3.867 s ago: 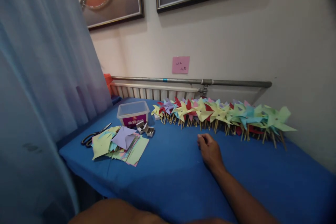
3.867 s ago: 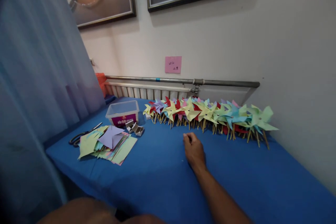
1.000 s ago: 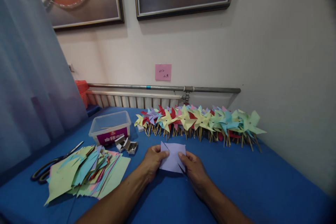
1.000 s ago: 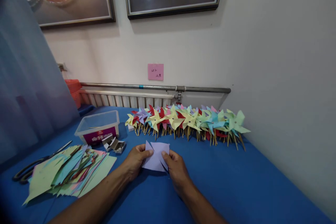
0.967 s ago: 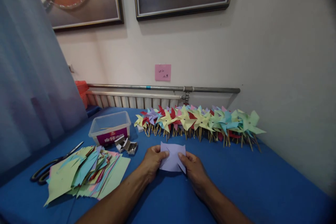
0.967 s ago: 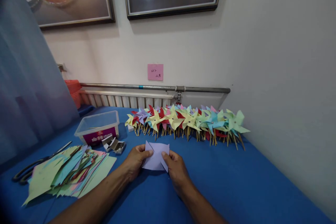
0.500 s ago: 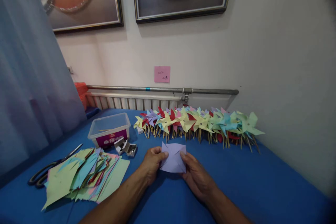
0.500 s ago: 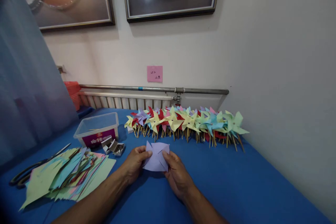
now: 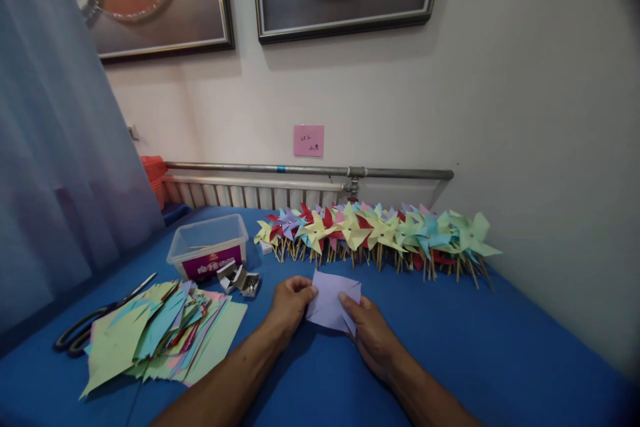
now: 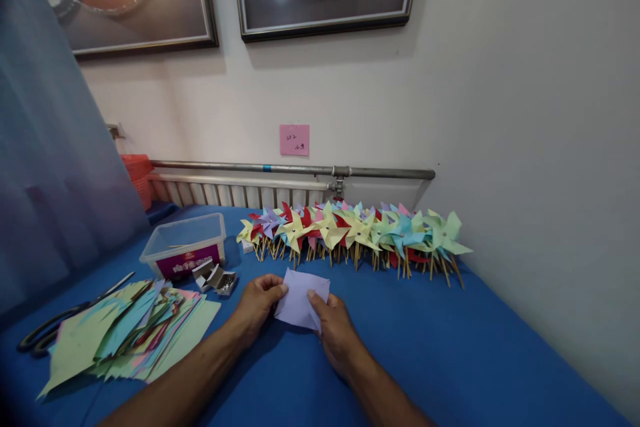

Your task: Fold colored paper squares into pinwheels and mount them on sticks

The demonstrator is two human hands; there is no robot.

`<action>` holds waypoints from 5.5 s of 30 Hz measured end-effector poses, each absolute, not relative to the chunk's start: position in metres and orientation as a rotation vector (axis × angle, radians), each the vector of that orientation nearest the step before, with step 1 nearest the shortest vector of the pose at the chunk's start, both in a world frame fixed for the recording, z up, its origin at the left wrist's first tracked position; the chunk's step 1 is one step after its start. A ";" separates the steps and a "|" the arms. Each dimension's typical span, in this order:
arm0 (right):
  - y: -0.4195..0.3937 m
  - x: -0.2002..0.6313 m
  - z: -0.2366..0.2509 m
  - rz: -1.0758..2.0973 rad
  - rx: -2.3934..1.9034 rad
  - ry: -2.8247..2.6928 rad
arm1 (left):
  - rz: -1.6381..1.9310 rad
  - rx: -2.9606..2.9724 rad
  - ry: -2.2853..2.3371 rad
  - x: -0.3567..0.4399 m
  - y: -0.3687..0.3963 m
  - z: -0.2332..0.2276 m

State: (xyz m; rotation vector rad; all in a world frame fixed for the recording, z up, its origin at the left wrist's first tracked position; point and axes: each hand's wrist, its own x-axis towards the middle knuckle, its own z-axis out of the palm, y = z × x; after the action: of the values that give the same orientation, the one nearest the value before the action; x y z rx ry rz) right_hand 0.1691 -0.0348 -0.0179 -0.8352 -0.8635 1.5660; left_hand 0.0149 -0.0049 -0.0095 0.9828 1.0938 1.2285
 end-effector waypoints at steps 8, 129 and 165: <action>-0.029 0.174 -0.029 1.532 -0.961 -0.897 | 1.302 1.274 1.251 0.012 -0.003 -0.014; -0.040 0.170 -0.004 0.384 -1.033 -1.806 | 1.200 0.842 1.083 0.028 -0.012 -0.012; -0.021 0.189 -0.001 1.034 -1.120 -1.544 | 1.102 0.909 1.060 0.029 -0.016 -0.011</action>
State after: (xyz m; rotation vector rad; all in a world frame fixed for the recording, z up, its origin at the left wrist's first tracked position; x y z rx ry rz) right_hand 0.1885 -0.0211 -0.0006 -1.1195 -1.5437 1.0338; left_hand 0.0290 -0.0165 -0.0112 0.9092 1.0597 1.1021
